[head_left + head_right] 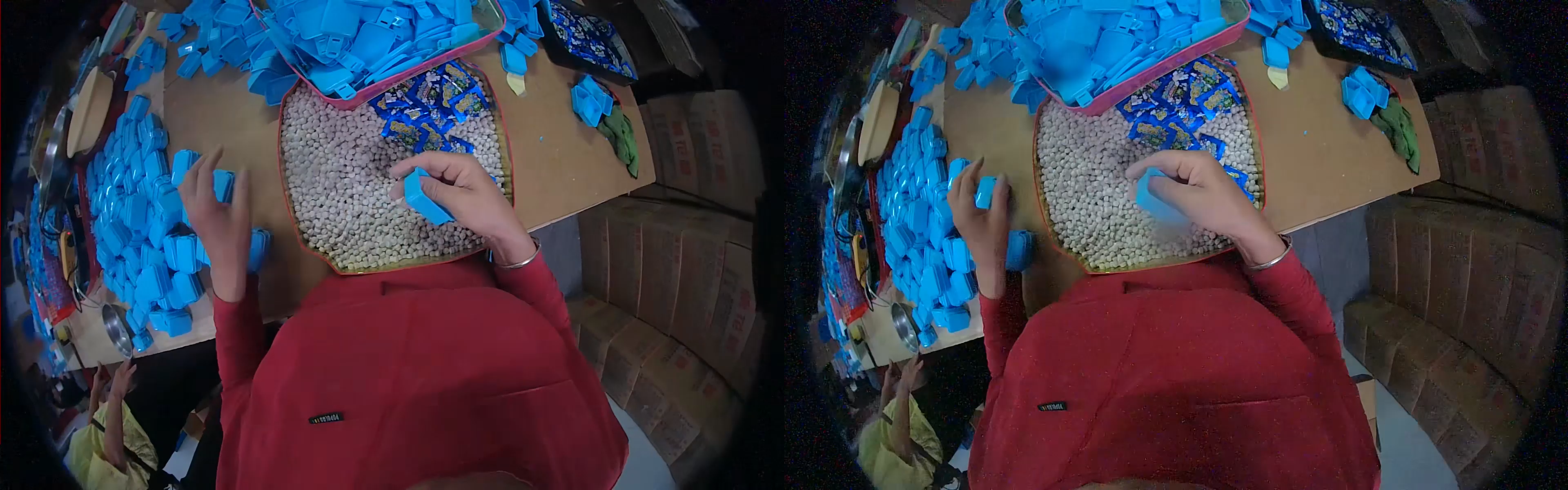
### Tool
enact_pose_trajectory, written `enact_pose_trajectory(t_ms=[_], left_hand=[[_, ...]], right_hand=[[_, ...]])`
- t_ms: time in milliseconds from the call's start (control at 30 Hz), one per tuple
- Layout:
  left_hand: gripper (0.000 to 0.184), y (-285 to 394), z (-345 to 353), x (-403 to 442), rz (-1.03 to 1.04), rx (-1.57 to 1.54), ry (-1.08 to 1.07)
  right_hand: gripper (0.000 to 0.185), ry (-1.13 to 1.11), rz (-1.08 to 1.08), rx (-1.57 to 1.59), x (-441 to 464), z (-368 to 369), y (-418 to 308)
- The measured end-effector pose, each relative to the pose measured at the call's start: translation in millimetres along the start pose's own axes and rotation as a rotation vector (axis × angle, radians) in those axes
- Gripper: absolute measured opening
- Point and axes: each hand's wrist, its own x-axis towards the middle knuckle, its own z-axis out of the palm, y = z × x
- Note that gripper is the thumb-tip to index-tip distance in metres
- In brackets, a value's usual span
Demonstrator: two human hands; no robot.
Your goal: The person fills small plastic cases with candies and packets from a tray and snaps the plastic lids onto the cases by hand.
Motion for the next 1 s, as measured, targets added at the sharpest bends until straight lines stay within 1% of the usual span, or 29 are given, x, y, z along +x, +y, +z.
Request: enact_pose_trajectory(t_ms=[33, 100, 133, 167, 200, 233, 267, 300, 333, 400, 433, 500, 533, 600, 633, 700, 733, 833, 867, 933, 967, 1000], left_hand=[[0.041, 23, -7, 1, 0.029, -0.083, 0.005], [0.047, 71, -14, 0, 0.039, -0.613, -0.284], [0.047, 88, -6, -3, 0.092, -0.708, -0.377], [0.046, 97, 2, -5, 0.148, -0.801, -0.469], [0.045, 96, 11, -9, 0.168, -0.827, -0.452], [0.044, 93, 22, -14, 0.192, -0.852, -0.434], [0.042, 90, 28, -16, 0.22, -0.875, -0.418], [0.039, 84, 25, -18, 0.13, -0.932, -0.495], [0.04, 80, 21, -18, 0.059, -0.934, -0.576], [0.043, 71, 13, -21, -0.098, -0.929, -0.727], [0.049, 76, 10, -22, -0.135, -0.862, -0.758], [0.054, 79, 18, -27, 0.07, -0.751, -0.645], [0.054, 80, 18, -27, 0.132, -0.69, -0.649], [0.055, 76, 26, -31, 0.184, -0.699, -0.573], [0.057, 76, 21, -28, 0.124, -0.677, -0.657], [0.06, 74, 13, -28, 0.107, -0.649, -0.666], [0.056, 73, 4, -24, 0.093, -0.644, -0.65], [0.049, 60, -12, -13, 0.022, -0.672, -0.582], [0.043, 61, -21, -9, -0.089, -0.72, -0.62], [0.045, 56, -12, -10, -0.131, -0.642, -0.571], [0.048, 59, -8, -10, -0.096, -0.562, -0.517], [0.049, 61, -1, -15, -0.03, -0.466, -0.475]], right_hand=[[0.031, -0.009, 0.012, 0.006, 0, 3, -1], [0.038, -0.047, 0.038, 0.018, 3, 12, -2], [0.046, -0.074, 0.056, 0.068, 6, 19, 1], [0.045, -0.045, 0.002, 0.045, 10, 29, 5], [0.045, -0.013, -0.054, 0.022, 13, 36, 9], [0.044, -0.036, -0.037, -0.075, 14, 35, 12], [0.043, -0.008, -0.073, -0.098, 12, 37, 16], [0.041, 0.017, -0.109, -0.117, 9, 39, 19], [0.034, -0.058, -0.054, -0.299, 4, 31, 14], [0.029, -0.099, 0.023, -0.147, -2, 30, 3], [0.027, -0.061, 0.042, -0.137, -1, 32, 3], [0.024, -0.03, -0.001, -0.173, 5, 32, 15], [0.023, -0.054, 0.014, -0.231, 7, 31, 12], [0.018, 0.082, -0.113, -0.471, 4, 36, 4], [0.021, 0.127, -0.229, -0.864, 4, 31, 5], [0.03, 0.108, -0.306, -1.138, 0, 27, 7], [0.044, -0.036, -0.252, -1.169, -6, 24, 2], [0.057, -0.146, -0.131, -1.157, -11, 32, -6], [0.058, -0.13, -0.261, -1.197, -10, 33, -1], [0.047, -0.142, -0.218, -1.129, -3, 38, -1], [0.048, -0.124, -0.2, -1.125, -1, 38, 6], [0.044, -0.136, -0.146, -1.137, 1, 40, 8]])
